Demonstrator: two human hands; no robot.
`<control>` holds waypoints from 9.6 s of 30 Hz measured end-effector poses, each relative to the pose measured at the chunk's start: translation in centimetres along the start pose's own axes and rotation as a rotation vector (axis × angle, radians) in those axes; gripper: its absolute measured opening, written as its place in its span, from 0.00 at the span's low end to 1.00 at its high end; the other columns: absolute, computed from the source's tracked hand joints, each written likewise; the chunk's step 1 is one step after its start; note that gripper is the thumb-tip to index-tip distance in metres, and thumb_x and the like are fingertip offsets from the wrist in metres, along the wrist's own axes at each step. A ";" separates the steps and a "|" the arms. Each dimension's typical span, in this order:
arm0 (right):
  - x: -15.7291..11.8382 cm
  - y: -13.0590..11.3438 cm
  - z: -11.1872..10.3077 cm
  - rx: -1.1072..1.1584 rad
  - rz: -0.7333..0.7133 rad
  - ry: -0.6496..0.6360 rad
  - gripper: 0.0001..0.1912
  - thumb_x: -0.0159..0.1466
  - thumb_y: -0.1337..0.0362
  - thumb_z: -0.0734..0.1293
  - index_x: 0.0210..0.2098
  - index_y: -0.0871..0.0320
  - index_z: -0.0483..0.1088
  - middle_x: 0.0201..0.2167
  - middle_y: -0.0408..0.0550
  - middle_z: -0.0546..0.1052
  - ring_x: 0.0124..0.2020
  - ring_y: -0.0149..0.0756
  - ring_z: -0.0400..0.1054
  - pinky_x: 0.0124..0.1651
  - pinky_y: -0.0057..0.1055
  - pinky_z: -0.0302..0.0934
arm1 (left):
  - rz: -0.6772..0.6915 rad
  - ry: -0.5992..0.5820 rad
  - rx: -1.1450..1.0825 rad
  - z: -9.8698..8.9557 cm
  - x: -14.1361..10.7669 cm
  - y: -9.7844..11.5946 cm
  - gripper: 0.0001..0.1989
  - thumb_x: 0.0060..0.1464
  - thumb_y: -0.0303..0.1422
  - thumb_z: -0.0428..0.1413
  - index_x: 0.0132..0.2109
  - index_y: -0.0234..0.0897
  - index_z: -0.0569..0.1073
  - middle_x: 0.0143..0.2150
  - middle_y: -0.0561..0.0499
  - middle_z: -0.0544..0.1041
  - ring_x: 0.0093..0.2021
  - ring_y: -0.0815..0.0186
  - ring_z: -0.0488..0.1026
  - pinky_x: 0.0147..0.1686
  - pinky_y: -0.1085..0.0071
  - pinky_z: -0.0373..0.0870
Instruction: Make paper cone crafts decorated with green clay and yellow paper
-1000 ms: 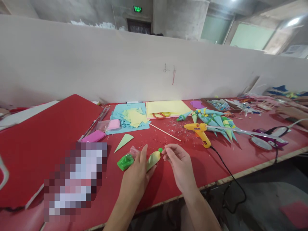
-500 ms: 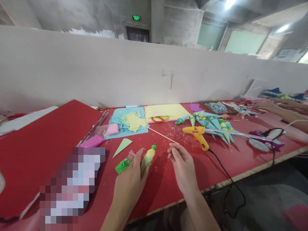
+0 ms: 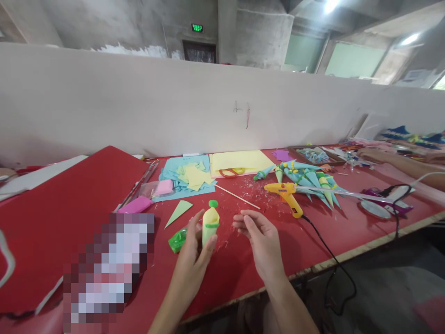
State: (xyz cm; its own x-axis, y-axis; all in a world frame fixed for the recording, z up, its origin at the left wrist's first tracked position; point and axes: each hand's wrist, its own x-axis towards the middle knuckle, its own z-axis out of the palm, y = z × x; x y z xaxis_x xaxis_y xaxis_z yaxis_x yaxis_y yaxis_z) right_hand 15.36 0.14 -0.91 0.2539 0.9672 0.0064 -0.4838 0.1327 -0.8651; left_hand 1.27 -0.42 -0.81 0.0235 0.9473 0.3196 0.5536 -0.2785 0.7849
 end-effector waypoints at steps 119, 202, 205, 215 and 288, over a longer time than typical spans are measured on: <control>-1.3 0.4 1.3 -0.358 -0.292 -0.178 0.04 0.56 0.67 0.64 0.30 0.56 0.71 0.31 0.44 0.69 0.33 0.32 0.66 0.34 0.26 0.61 | -0.442 -0.216 -0.638 1.3 -1.1 2.6 0.17 0.47 0.38 0.54 0.45 0.38 0.67 0.23 0.59 0.61 0.23 0.72 0.57 0.22 0.78 0.59; -0.6 0.0 1.7 -0.612 -0.225 -0.502 0.07 0.56 0.70 0.64 0.29 0.55 0.74 0.32 0.46 0.74 0.36 0.35 0.68 0.41 0.27 0.60 | 0.403 -0.089 0.498 -2.6 1.4 -2.0 0.20 0.48 0.26 0.51 0.50 0.37 0.62 0.41 0.46 0.72 0.42 0.59 0.70 0.41 0.63 0.68; -0.8 0.2 2.3 -0.584 -0.246 -0.442 0.07 0.53 0.72 0.65 0.27 0.56 0.74 0.29 0.45 0.73 0.34 0.35 0.67 0.39 0.28 0.60 | 0.391 -0.114 0.501 -2.4 1.4 -2.0 0.21 0.48 0.27 0.50 0.51 0.38 0.62 0.43 0.45 0.73 0.45 0.58 0.70 0.45 0.60 0.67; -1.3 1.4 3.0 -0.595 -0.321 -0.205 0.07 0.51 0.72 0.66 0.27 0.56 0.73 0.28 0.47 0.76 0.32 0.37 0.69 0.37 0.30 0.63 | 0.477 -0.124 0.537 -2.0 1.1 -2.2 0.18 0.52 0.30 0.48 0.51 0.39 0.64 0.46 0.46 0.75 0.47 0.58 0.70 0.51 0.57 0.63; -1.1 0.8 2.2 -0.199 -0.033 -0.211 0.04 0.53 0.64 0.65 0.27 0.58 0.67 0.22 0.40 0.69 0.25 0.28 0.63 0.29 0.23 0.59 | 0.242 -0.191 0.185 -2.9 0.5 -0.7 0.19 0.49 0.28 0.48 0.50 0.39 0.60 0.47 0.45 0.70 0.47 0.60 0.69 0.45 0.64 0.67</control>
State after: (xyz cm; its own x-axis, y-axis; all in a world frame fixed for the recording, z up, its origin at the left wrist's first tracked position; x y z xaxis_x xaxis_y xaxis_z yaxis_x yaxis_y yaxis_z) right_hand 12.85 -0.29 -0.47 0.0768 0.9895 0.1225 -0.2992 0.1400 -0.9439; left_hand -1.58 -0.21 0.33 0.3177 0.8746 0.3662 0.6536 -0.4818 0.5836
